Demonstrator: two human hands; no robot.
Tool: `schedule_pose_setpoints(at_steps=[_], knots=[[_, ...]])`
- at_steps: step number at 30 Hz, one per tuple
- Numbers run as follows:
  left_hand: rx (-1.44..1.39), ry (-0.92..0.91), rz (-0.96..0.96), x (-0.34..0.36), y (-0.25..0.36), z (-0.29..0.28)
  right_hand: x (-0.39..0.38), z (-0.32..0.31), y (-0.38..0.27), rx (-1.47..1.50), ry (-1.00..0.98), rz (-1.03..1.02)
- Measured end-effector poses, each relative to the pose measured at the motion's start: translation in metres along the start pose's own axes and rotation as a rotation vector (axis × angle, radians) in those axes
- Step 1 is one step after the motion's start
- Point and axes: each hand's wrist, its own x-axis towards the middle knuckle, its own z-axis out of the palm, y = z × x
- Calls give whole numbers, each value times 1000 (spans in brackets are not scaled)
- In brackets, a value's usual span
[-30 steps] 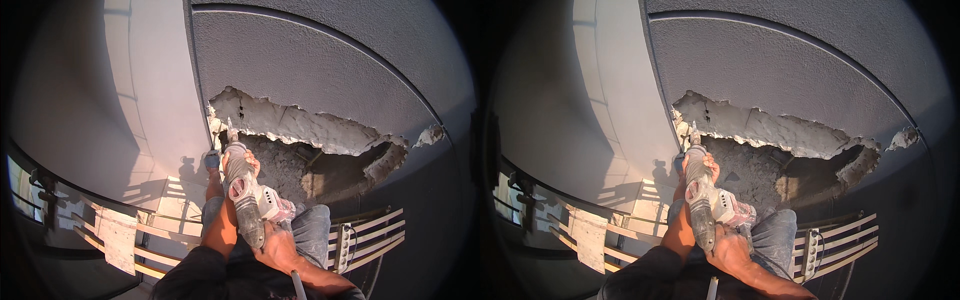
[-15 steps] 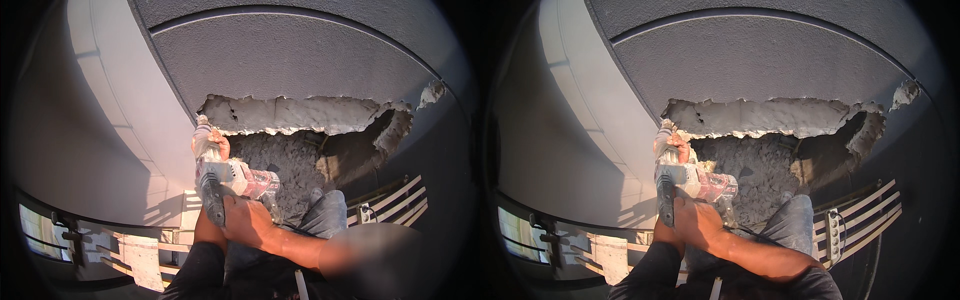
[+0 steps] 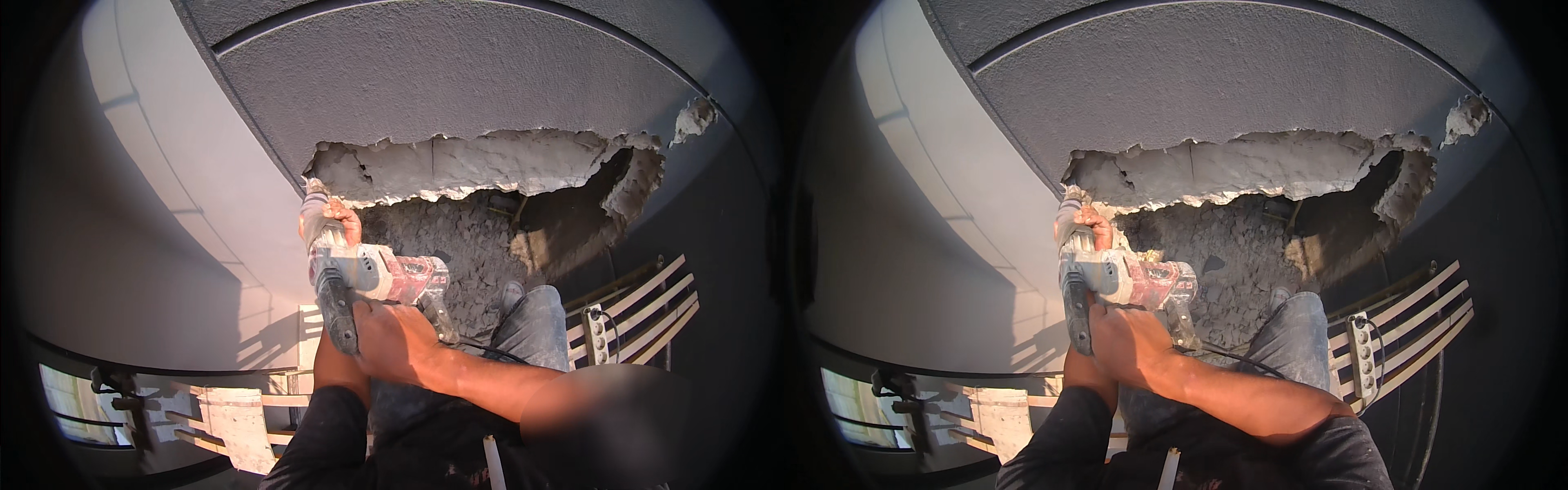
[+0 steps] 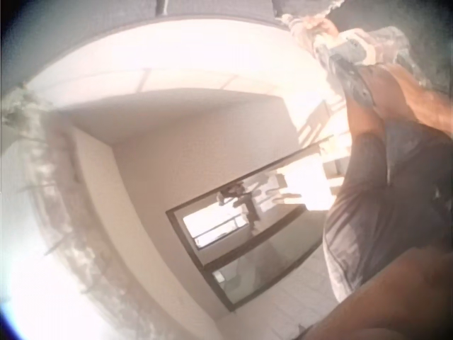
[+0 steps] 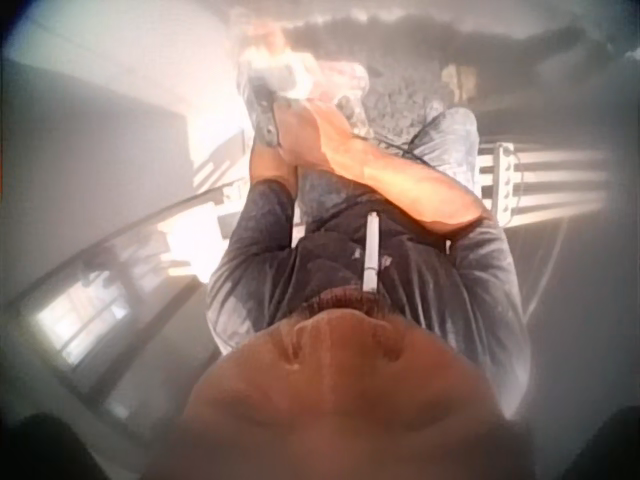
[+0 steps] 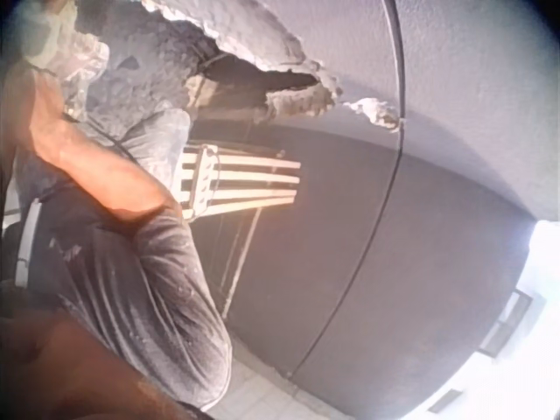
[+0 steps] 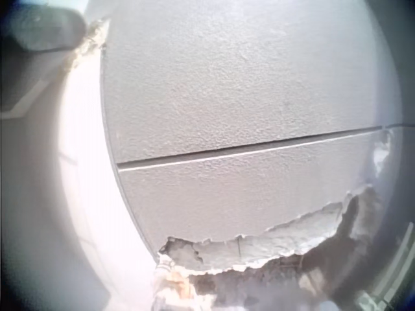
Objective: The person uses a rotary hammer drill to break through a concrete wall, progressively enlarging the opening. The person pauses briefly to clear debris and reposition before continuing to drill until the hole is large enough to reveal the interior structure.
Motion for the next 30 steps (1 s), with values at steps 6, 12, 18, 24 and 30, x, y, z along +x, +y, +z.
schedule_pose_setpoints(at_steps=[6, 12, 18, 24, 30], knots=[[-60, 82, 33, 12, -12, -8, 2, -10, 10, 6, 77, -52], [29, 84, 80, 16, 2, -17, 2, -17, 4, 27, 57, -21], [17, 66, 84, 19, 1, -19, 2, -17, 6, 35, 108, -74], [15, 73, 81, 19, 19, -36, 1, -13, 7, 33, 76, -55], [78, 63, 105, 23, 26, -44, -2, -15, 9, 36, 48, -45]])
